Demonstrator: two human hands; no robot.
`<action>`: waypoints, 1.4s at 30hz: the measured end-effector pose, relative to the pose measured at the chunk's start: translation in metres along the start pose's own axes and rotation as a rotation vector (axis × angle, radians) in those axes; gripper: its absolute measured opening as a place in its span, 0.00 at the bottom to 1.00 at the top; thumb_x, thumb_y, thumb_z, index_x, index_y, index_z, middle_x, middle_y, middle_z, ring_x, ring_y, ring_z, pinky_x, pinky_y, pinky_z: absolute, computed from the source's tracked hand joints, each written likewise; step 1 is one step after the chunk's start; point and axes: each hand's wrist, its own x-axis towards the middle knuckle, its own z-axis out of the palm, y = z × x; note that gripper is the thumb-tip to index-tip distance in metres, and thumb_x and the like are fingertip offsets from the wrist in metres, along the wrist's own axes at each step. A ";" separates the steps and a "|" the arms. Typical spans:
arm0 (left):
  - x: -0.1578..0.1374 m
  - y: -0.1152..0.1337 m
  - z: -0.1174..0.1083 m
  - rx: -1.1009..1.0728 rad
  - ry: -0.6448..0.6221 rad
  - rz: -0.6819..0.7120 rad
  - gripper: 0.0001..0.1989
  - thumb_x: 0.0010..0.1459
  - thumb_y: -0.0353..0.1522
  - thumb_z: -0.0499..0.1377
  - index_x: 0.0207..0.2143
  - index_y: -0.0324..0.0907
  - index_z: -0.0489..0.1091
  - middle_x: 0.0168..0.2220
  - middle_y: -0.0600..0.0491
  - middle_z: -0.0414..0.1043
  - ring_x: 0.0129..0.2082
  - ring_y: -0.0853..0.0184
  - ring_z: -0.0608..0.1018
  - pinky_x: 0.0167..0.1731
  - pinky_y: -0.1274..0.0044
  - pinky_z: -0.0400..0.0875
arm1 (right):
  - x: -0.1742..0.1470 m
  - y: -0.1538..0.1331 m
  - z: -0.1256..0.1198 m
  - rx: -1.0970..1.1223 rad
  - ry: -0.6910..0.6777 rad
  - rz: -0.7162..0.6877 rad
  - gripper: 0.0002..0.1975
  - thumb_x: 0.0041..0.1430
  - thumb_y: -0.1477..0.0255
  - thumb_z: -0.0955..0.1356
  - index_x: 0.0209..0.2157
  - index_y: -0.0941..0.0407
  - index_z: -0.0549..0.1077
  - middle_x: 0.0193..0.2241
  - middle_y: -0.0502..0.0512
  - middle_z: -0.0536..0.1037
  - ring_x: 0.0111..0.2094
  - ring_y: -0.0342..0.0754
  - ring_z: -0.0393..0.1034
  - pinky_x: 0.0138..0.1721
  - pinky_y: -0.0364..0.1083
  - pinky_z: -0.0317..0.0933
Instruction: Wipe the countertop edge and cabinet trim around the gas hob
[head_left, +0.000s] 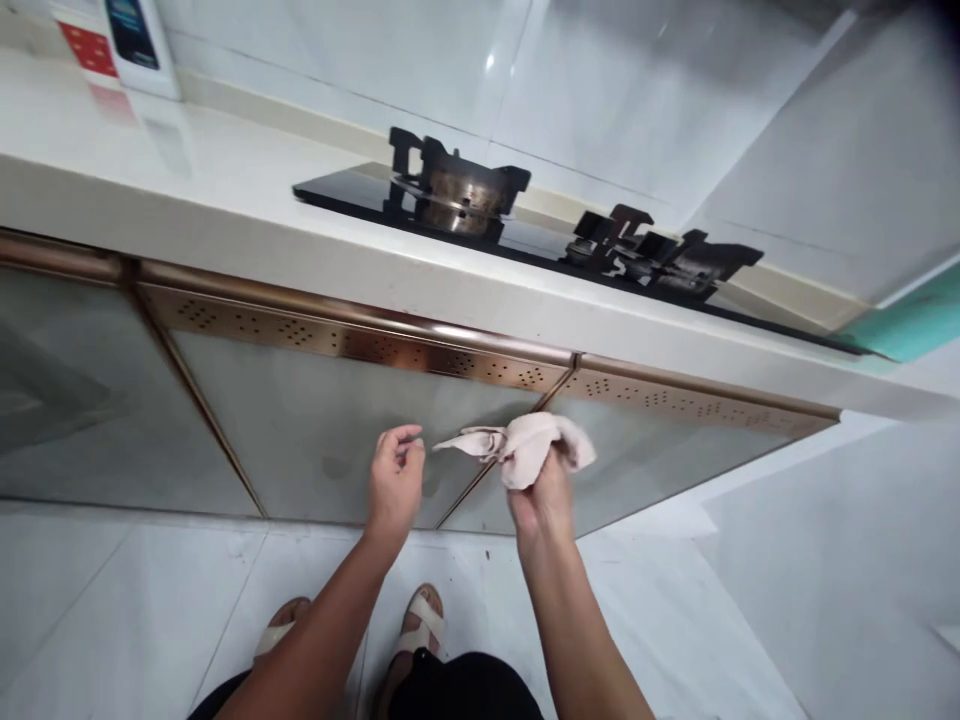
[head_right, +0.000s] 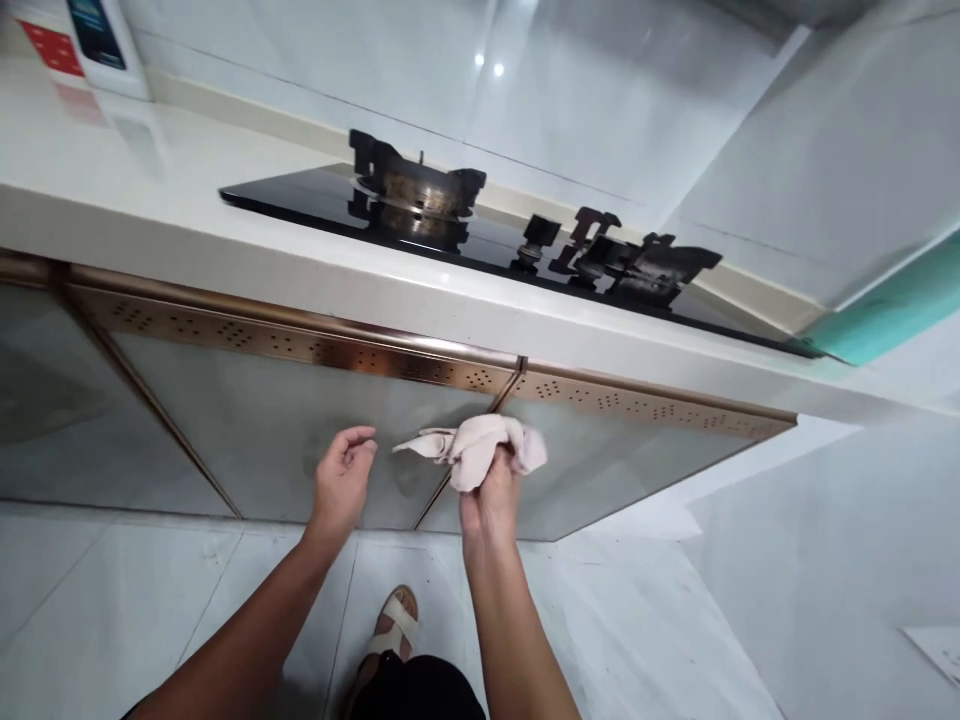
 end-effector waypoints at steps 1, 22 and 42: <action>0.002 0.001 -0.004 -0.030 0.021 -0.033 0.11 0.57 0.35 0.58 0.40 0.41 0.75 0.39 0.50 0.76 0.37 0.68 0.78 0.38 0.77 0.73 | 0.006 -0.015 0.009 -0.074 0.070 -0.102 0.19 0.60 0.62 0.66 0.51 0.51 0.62 0.45 0.54 0.73 0.40 0.47 0.71 0.42 0.50 0.72; 0.031 0.017 -0.069 -0.082 0.387 0.060 0.12 0.62 0.32 0.56 0.48 0.43 0.71 0.52 0.45 0.72 0.50 0.64 0.76 0.49 0.72 0.72 | -0.043 0.037 0.036 -1.058 -0.382 -1.071 0.26 0.56 0.72 0.68 0.58 0.48 0.69 0.50 0.62 0.67 0.51 0.60 0.62 0.51 0.63 0.61; 0.039 0.080 -0.113 0.650 0.270 0.892 0.24 0.65 0.31 0.55 0.63 0.44 0.63 0.67 0.41 0.61 0.71 0.54 0.59 0.67 0.57 0.55 | 0.019 -0.084 0.050 -1.017 -0.558 -1.237 0.21 0.58 0.69 0.69 0.54 0.48 0.73 0.50 0.60 0.72 0.50 0.58 0.65 0.53 0.60 0.61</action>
